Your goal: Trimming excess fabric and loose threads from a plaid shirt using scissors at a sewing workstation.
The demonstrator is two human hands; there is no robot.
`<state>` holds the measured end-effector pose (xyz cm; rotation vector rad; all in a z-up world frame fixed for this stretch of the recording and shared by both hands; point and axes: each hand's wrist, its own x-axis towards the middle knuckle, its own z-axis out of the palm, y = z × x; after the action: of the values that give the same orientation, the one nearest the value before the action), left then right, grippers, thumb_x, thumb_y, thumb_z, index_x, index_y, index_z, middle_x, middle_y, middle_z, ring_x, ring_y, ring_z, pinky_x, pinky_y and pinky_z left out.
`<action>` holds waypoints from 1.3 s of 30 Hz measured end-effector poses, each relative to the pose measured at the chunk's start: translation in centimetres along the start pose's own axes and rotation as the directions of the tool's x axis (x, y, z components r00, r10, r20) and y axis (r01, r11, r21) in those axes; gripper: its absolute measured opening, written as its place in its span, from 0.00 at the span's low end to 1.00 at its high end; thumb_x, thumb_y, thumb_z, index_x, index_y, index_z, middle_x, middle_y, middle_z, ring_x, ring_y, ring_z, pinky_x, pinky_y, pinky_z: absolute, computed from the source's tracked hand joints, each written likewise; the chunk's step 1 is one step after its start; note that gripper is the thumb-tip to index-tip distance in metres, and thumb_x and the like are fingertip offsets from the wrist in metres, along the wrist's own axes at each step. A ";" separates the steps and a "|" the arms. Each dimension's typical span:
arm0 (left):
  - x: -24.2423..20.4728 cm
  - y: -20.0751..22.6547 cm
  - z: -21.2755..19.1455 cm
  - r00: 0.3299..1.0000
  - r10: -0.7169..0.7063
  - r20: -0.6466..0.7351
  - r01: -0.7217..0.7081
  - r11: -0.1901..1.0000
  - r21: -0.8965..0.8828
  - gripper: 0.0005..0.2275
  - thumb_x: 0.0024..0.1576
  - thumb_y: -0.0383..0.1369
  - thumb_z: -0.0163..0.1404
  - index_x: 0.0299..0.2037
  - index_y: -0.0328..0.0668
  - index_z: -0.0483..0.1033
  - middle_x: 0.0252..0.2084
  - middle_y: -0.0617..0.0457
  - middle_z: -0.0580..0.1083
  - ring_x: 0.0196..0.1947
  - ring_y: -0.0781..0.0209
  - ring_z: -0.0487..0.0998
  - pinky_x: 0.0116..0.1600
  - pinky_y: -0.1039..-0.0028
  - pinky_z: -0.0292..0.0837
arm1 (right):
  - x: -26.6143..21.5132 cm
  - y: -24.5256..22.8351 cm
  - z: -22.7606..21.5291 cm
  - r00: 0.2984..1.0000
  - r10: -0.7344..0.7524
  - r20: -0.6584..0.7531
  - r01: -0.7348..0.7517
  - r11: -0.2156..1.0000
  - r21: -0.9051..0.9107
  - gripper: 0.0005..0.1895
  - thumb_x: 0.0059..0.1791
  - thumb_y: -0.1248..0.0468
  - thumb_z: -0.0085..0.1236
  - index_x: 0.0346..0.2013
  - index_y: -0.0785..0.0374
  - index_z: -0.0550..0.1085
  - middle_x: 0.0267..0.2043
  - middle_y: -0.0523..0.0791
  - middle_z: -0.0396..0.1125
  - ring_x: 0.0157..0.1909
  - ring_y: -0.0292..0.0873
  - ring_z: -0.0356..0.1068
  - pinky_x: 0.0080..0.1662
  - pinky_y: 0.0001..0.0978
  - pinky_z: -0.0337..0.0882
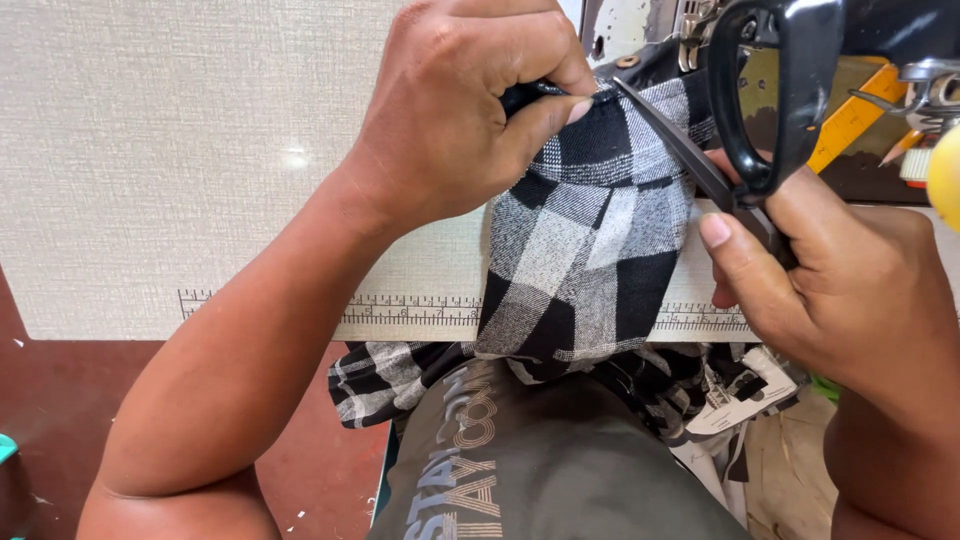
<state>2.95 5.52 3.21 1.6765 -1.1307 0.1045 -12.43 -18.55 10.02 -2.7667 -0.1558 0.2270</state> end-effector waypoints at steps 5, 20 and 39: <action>0.0 0.0 -0.4 1.000 0.008 0.021 -0.008 1.000 0.023 0.08 0.56 0.14 0.59 0.33 0.36 0.75 0.35 0.51 0.77 0.35 0.54 0.76 0.38 0.66 0.64 | -1.2 -0.3 -0.2 0.996 0.087 -0.017 -0.086 0.996 0.017 0.24 0.59 0.65 0.56 0.70 0.71 0.76 0.23 0.35 0.71 0.29 0.35 0.71 0.41 0.31 0.70; -0.1 -1.2 0.8 0.931 0.306 0.200 -0.351 0.595 0.723 0.12 0.63 0.21 0.50 0.31 0.51 0.65 0.31 0.61 0.62 0.28 0.63 0.61 0.33 0.70 0.53 | 0.0 -3.3 0.1 0.989 0.130 -0.070 -0.127 0.991 0.044 0.18 0.63 0.66 0.56 0.66 0.72 0.77 0.23 0.38 0.70 0.31 0.37 0.72 0.38 0.32 0.69; 0.7 0.4 0.0 0.923 0.332 0.196 -0.380 0.697 0.608 0.15 0.72 0.23 0.47 0.30 0.47 0.64 0.40 0.56 0.68 0.41 0.58 0.69 0.45 0.68 0.61 | 1.5 -2.0 0.8 0.993 0.122 -0.001 -0.121 0.990 0.072 0.15 0.62 0.63 0.55 0.33 0.64 0.66 0.19 0.36 0.69 0.24 0.41 0.67 0.31 0.35 0.63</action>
<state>3.09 5.09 3.87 2.0278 -1.5879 0.7669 -11.23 -16.17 9.78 -2.7080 0.0224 0.2519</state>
